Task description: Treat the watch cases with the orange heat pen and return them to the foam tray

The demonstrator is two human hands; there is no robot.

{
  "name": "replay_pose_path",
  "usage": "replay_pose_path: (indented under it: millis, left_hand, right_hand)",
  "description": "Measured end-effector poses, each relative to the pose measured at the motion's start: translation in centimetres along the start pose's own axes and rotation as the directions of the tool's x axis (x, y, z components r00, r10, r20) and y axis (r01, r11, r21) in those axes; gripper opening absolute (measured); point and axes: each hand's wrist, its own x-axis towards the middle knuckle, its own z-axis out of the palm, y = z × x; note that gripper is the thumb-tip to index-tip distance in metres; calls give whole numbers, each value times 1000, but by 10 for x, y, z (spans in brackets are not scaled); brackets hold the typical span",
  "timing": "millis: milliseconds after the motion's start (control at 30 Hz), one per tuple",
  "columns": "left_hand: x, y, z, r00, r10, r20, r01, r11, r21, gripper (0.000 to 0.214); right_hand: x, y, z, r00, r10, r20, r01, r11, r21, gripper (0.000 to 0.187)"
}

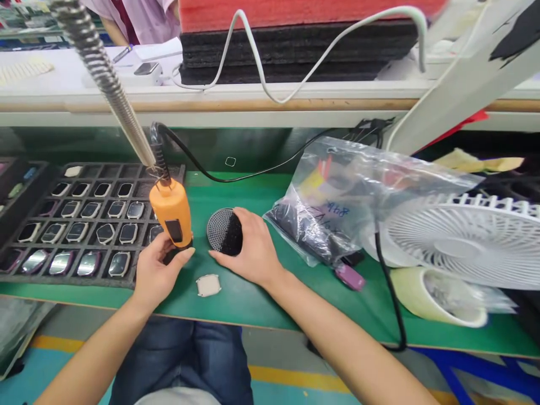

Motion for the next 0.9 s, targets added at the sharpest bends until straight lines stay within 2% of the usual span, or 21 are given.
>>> replay_pose_path:
  millis: [167,333,433,533,700,800,900]
  left_hand:
    - [2,2,0,1000,-9,-13,9,999,32,43]
    - [-1,0,-4,999,-35,15,34,999,10,47]
    - [-4,-8,-7,995,-98,-27,99,994,44,53]
    - [-3,-15,-8,989,-145,-28,145,989,5,59]
    - [-5,-10,-8,990,-132,-40,133,991,20,58]
    - [-3,-11,-7,992,-117,-38,117,993,13,56]
    - [0,-13,-7,994,-105,-24,105,994,-9,54]
  right_hand:
    - [-1,-2,1,1000,-16,19,15,998,59,89]
    - [2,-7,-2,1000,3,19,-3,999,37,79]
    - [3,-9,-6,998,3,63,-3,1000,-7,70]
    - [3,-7,-8,994,22,109,-16,999,-51,67]
    - [1,-1,-10,982,-31,188,42,998,-56,69]
    - [6,0,-22,977,-93,190,105,993,-55,73]
    - [7,-18,-44,978,-178,107,185,981,-57,74]
